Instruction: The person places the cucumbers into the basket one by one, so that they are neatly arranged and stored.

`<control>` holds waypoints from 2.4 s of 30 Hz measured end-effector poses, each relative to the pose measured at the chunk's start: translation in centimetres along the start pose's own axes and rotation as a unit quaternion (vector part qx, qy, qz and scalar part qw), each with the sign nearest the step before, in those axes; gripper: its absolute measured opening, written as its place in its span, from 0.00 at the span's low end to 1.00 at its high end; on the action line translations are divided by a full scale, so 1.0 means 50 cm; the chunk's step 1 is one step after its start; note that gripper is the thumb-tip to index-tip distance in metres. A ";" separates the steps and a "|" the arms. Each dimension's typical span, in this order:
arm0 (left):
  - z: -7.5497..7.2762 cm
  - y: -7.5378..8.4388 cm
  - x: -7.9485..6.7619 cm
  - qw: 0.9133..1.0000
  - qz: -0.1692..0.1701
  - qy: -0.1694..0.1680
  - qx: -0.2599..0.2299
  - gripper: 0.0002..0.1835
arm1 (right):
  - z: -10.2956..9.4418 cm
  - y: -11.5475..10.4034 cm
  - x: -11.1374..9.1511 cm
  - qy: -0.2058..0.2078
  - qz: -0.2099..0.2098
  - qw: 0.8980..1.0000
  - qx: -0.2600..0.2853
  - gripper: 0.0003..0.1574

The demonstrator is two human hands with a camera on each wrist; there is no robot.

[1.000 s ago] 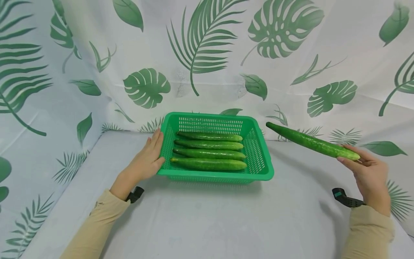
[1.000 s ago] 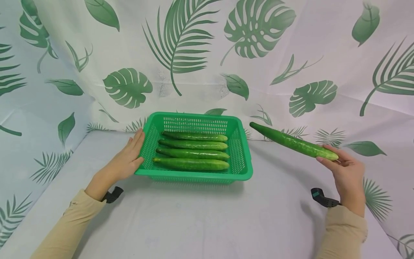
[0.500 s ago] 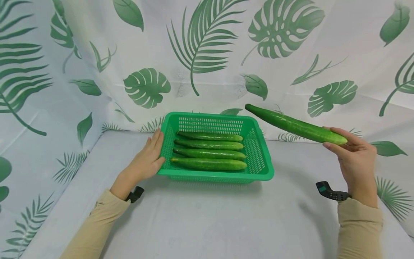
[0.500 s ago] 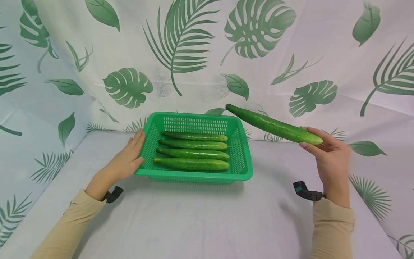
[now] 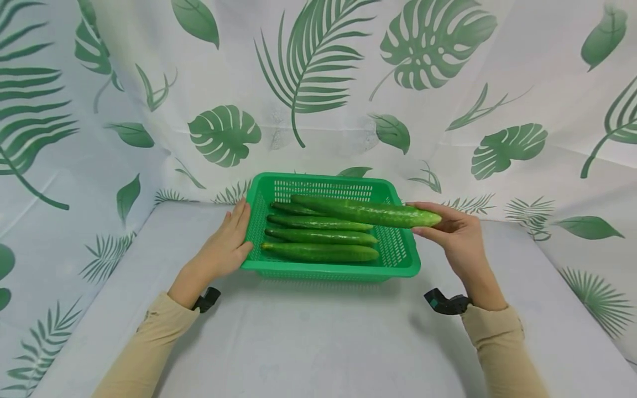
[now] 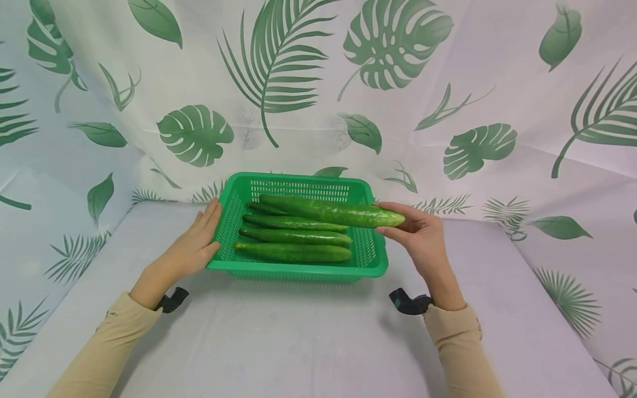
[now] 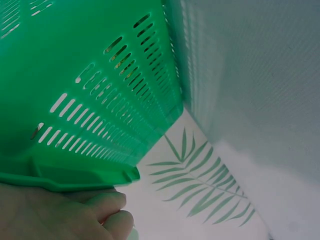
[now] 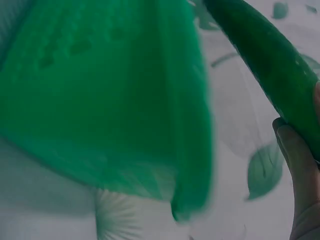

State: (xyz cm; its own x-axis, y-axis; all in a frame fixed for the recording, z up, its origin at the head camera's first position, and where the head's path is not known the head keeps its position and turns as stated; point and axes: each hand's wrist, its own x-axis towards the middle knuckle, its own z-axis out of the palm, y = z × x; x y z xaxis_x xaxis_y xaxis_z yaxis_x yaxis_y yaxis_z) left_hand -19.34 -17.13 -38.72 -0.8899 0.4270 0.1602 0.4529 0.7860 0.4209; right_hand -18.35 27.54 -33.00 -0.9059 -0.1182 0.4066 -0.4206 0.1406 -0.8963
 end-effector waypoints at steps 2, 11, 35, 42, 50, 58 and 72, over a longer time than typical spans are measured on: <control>0.000 0.000 0.000 1.000 0.000 -0.001 -0.002 0.41 | 0.023 0.005 -0.003 -0.016 0.016 0.999 -0.047 0.25; -0.002 0.003 -0.001 1.000 -0.004 -0.005 0.002 0.41 | 0.091 0.034 -0.011 -0.121 0.045 0.986 -0.109 0.26; -0.005 0.007 -0.002 1.000 -0.006 -0.009 0.000 0.41 | 0.108 0.045 -0.012 -0.203 0.052 0.963 -0.169 0.20; -0.004 0.007 -0.003 1.000 -0.005 -0.007 0.001 0.41 | 0.129 0.040 -0.006 -0.205 0.042 0.937 -0.280 0.14; -0.003 0.005 -0.002 1.000 -0.004 -0.006 0.003 0.41 | 0.136 0.041 -0.010 -0.221 0.054 0.928 -0.296 0.07; -0.003 0.004 -0.002 1.000 -0.005 -0.002 0.002 0.41 | 0.138 0.040 -0.010 -0.218 0.041 0.925 -0.307 0.10; 0.000 0.002 -0.002 1.000 -0.005 -0.003 -0.007 0.42 | 0.083 0.001 -0.009 -0.066 -0.143 0.947 -0.279 0.16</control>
State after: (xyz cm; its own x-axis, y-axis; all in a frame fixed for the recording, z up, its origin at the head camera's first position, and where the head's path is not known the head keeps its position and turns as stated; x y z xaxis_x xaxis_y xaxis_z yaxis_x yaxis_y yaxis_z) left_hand -19.21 -17.08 -38.69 -0.8939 0.4219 0.1515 0.4436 0.7839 0.4344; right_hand -17.75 23.51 -33.98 -0.7526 -0.3459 0.5604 -0.6415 0.5774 -0.5051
